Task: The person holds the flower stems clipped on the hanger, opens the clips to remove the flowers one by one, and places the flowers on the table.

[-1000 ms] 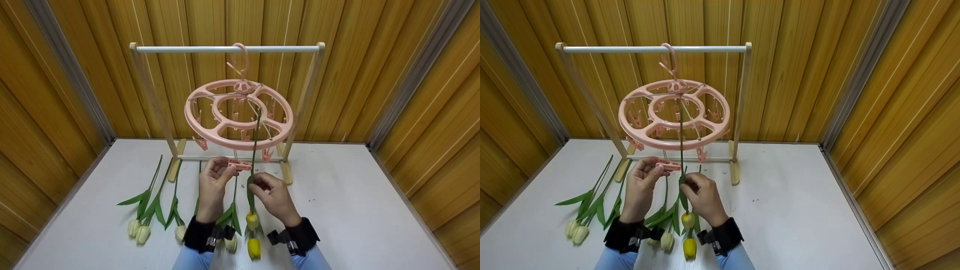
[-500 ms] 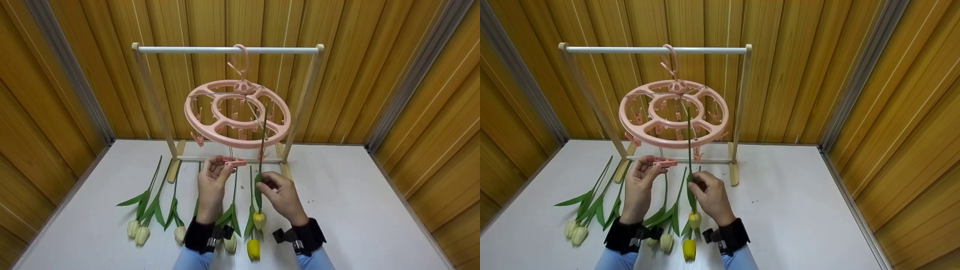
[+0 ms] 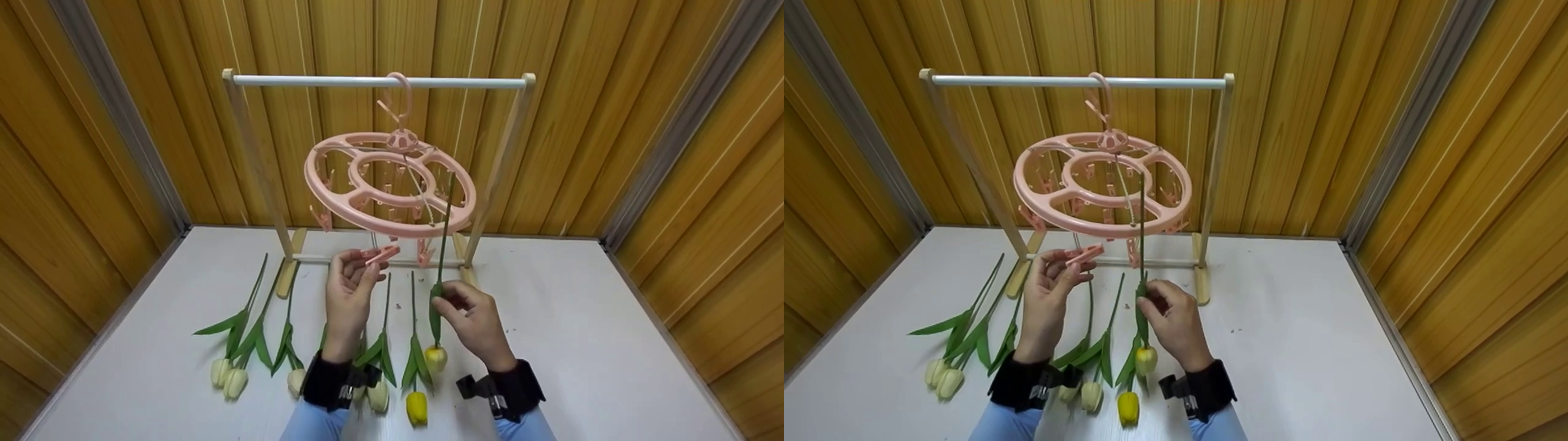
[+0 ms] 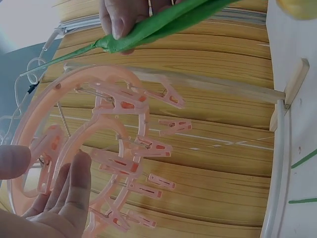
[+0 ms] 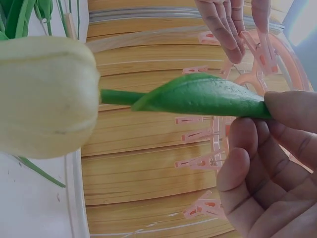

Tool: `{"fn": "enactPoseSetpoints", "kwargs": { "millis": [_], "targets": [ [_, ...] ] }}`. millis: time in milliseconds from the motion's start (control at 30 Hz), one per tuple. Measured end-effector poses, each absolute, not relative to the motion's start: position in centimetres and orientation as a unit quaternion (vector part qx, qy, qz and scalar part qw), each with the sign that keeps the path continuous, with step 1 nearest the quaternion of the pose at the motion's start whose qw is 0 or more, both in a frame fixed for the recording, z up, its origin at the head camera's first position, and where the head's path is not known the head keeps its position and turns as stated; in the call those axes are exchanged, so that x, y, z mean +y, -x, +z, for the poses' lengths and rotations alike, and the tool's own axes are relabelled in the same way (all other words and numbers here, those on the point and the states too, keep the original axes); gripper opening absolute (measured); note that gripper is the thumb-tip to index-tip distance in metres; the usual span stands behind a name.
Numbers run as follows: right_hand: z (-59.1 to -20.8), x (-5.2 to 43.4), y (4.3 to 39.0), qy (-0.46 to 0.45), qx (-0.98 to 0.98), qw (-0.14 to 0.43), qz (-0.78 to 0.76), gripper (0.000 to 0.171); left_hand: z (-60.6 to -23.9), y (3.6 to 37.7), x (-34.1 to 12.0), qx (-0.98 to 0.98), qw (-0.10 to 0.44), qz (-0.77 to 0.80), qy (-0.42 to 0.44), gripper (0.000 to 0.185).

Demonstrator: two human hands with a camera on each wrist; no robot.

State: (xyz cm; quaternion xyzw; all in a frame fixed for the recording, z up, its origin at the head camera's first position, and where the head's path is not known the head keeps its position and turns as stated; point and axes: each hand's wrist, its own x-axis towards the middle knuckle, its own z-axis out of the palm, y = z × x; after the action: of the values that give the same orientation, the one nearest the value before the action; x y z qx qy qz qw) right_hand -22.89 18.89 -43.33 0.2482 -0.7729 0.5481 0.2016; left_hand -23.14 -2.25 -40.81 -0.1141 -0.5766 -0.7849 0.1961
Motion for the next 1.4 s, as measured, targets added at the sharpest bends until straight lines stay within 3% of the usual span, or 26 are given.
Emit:
{"fn": "enactPoseSetpoints", "kwargs": {
  "millis": [533,1400],
  "targets": [
    [-43.1,20.1,22.1,-0.239,-0.772,0.251,0.533,0.016,-39.4,23.7,-3.1,-0.619,0.209,-0.749,0.113,0.032],
    [-42.2,22.4,21.8,-0.221,-0.794,0.244,0.512,0.014,-38.7,24.0,-5.3,-0.768,0.252,-0.569,0.150,0.028]
  ]
}}
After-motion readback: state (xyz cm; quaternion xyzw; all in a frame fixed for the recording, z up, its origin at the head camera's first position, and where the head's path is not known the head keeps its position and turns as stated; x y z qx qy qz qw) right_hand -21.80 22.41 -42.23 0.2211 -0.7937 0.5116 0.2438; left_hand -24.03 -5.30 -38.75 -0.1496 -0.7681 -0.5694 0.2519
